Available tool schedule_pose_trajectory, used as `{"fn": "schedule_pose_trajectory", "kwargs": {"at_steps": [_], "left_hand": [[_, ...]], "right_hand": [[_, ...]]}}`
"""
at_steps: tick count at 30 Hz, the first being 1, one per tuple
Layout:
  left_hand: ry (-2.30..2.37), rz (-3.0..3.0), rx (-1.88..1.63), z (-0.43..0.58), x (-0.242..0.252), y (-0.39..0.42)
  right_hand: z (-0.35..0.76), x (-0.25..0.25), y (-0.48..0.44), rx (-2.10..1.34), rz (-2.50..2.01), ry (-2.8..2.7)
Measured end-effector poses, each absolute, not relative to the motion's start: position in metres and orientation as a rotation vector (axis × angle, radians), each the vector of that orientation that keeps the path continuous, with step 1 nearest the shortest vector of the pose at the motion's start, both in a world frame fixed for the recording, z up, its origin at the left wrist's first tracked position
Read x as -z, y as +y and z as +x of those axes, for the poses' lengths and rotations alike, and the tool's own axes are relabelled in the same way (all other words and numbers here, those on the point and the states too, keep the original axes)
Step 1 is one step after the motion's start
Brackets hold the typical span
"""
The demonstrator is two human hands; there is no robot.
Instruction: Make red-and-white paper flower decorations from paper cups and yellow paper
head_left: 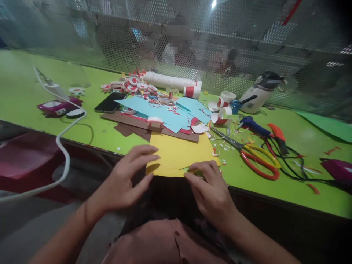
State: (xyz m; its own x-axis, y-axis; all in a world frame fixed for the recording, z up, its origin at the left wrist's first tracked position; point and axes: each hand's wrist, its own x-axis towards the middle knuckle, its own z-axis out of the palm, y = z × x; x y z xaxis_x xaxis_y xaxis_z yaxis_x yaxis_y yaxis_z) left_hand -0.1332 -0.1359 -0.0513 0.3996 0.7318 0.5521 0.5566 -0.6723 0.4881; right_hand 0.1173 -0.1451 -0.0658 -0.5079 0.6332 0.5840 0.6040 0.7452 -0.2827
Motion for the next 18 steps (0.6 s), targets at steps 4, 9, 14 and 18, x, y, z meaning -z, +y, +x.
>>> {"fn": "schedule_pose_trajectory", "kwargs": {"at_steps": [4, 9, 14, 18], "left_hand": [[1.084, 2.514, -1.280, -0.128, 0.079, -0.147], [1.012, 2.533, -1.403, -0.131, 0.094, -0.141], [0.988, 2.525, -1.406, -0.132, 0.094, -0.144], [1.015, 2.463, -1.394, -0.134, 0.090, -0.149]], "right_hand": [[0.119, 0.077, -0.149, -0.023, -0.910, -2.178], [0.122, 0.082, -0.152, -0.030, -0.948, -2.066], [0.126, 0.081, -0.156, -0.022, -0.972, -2.050], [0.127, 0.082, -0.158, -0.041, -0.985, -2.045]]}}
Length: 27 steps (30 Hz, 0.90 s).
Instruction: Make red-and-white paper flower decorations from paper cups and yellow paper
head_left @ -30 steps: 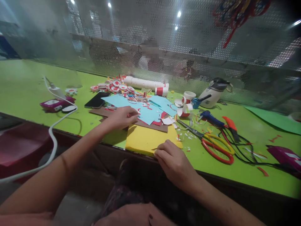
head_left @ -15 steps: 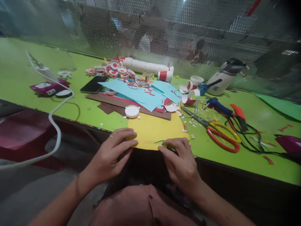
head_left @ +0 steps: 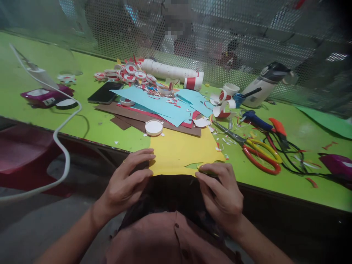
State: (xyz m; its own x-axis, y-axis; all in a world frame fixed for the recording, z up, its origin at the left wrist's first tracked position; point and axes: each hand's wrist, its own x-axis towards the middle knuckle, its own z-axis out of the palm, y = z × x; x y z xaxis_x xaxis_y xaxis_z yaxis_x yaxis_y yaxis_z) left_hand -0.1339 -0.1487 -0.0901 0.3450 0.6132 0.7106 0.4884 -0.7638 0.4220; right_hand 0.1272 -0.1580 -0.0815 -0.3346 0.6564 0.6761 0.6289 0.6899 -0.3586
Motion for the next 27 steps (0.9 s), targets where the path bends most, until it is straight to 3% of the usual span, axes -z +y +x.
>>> {"fn": "schedule_pose_trajectory", "kwargs": {"at_steps": [13, 22, 27], "left_hand": [[1.070, 2.542, -1.287, -0.141, 0.084, -0.148], [1.087, 2.476, -1.281, -0.139, 0.082, -0.151], [1.163, 2.261, -1.304, -0.148, 0.071, -0.159]], "right_hand": [[0.132, 0.055, -0.163, 0.032, -1.110, -1.770], [0.097, 0.048, -0.156, -0.083, -1.035, -2.365], [0.088, 0.053, -0.145, -0.069, -0.959, -2.363]]}}
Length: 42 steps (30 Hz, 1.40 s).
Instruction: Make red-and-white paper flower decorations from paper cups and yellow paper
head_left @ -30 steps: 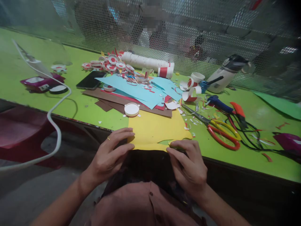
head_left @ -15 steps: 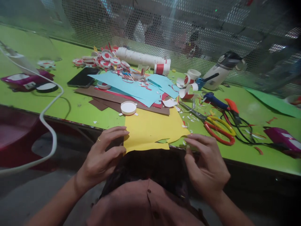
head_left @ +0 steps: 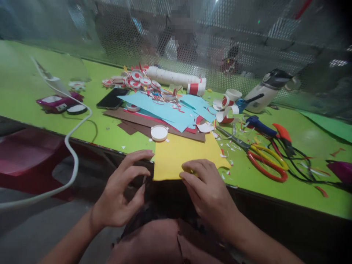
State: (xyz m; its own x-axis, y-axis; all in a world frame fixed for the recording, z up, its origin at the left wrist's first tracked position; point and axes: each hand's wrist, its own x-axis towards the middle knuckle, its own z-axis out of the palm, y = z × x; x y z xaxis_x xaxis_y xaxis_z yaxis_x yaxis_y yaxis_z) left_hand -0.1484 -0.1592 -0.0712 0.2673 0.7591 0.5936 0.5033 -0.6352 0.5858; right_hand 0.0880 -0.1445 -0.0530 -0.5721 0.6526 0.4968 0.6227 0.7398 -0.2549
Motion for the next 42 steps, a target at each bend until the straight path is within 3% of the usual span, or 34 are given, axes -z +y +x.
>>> {"fn": "schedule_pose_trajectory", "kwargs": {"at_steps": [7, 15, 21, 27, 36, 42], "left_hand": [[1.546, 2.180, -1.481, -0.161, 0.059, -0.123], [1.737, 2.514, -0.884, -0.140, 0.042, -0.067], [1.705, 2.514, -0.944, -0.134, 0.042, -0.055], [1.833, 2.706, -1.013, -0.130, 0.012, -0.026], [1.808, 2.622, -0.637, -0.120, 0.008, 0.053], [1.897, 2.534, -0.618, -0.130, -0.001, 0.037]], "right_hand": [[0.089, 0.059, -0.138, -0.133, -0.854, -2.279], [0.088, 0.062, -0.140, -0.179, -0.883, -2.249], [0.089, 0.063, -0.140, -0.168, -0.864, -2.228], [0.087, 0.064, -0.137, -0.166, -0.825, -2.232], [0.091, 0.064, -0.136, -0.037, -0.780, -2.190], [0.098, 0.060, -0.137, -0.202, -0.859, -2.172]]}}
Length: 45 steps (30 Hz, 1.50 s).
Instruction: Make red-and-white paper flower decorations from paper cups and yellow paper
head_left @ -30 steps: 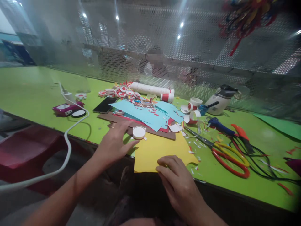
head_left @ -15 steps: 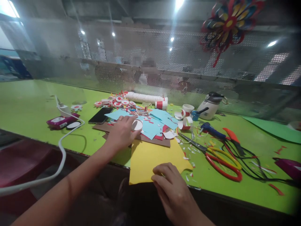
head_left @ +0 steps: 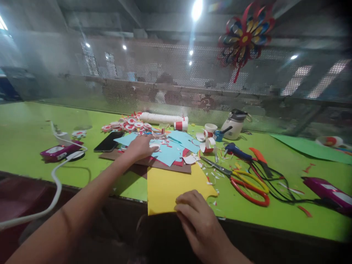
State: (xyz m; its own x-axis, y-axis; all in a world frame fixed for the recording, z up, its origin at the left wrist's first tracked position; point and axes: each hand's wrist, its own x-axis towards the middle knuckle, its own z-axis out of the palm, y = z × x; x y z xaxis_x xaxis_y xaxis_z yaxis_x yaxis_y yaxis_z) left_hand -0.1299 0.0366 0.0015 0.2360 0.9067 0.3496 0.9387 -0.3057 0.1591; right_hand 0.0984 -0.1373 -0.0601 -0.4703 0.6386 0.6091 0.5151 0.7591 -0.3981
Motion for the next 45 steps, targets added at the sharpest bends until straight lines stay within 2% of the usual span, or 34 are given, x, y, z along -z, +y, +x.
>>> {"fn": "schedule_pose_trajectory", "kwargs": {"at_steps": [1, 5, 8, 12, 17, 22, 31, 41, 45], "left_hand": [[-1.810, -2.365, 0.642, -0.131, -0.002, 0.024], [-1.685, -2.249, 1.264, -0.133, 0.007, -0.045], [-1.693, -2.331, 1.470, -0.127, 0.024, -0.095], [-1.703, -2.663, 1.614, -0.115, 0.043, -0.126], [-1.544, -2.682, 1.500, -0.106, 0.048, -0.116], [-1.576, -2.738, 1.564, -0.103, 0.044, -0.102], [-1.686, -2.727, 1.637, -0.108, 0.040, -0.108], [-1.685, -2.672, 1.754, -0.110, 0.046, -0.141], [-1.667, -2.625, 1.759, -0.111, 0.052, -0.153]], "right_hand": [[0.100, 0.059, -0.137, -0.253, -0.886, -2.152], [0.106, 0.052, -0.132, -0.376, -0.991, -2.042], [0.110, 0.044, -0.121, -0.536, -1.123, -1.978], [0.112, 0.030, -0.098, -0.933, -1.238, -2.004], [0.113, 0.022, -0.072, -1.316, -1.247, -1.912], [0.116, 0.022, -0.068, -1.473, -1.169, -1.868], [0.140, 0.029, -0.091, -1.276, -1.177, -1.587], [0.135, 0.040, -0.130, -0.561, -1.080, -2.010], [0.143, 0.044, -0.135, -0.409, -1.073, -2.020]]}}
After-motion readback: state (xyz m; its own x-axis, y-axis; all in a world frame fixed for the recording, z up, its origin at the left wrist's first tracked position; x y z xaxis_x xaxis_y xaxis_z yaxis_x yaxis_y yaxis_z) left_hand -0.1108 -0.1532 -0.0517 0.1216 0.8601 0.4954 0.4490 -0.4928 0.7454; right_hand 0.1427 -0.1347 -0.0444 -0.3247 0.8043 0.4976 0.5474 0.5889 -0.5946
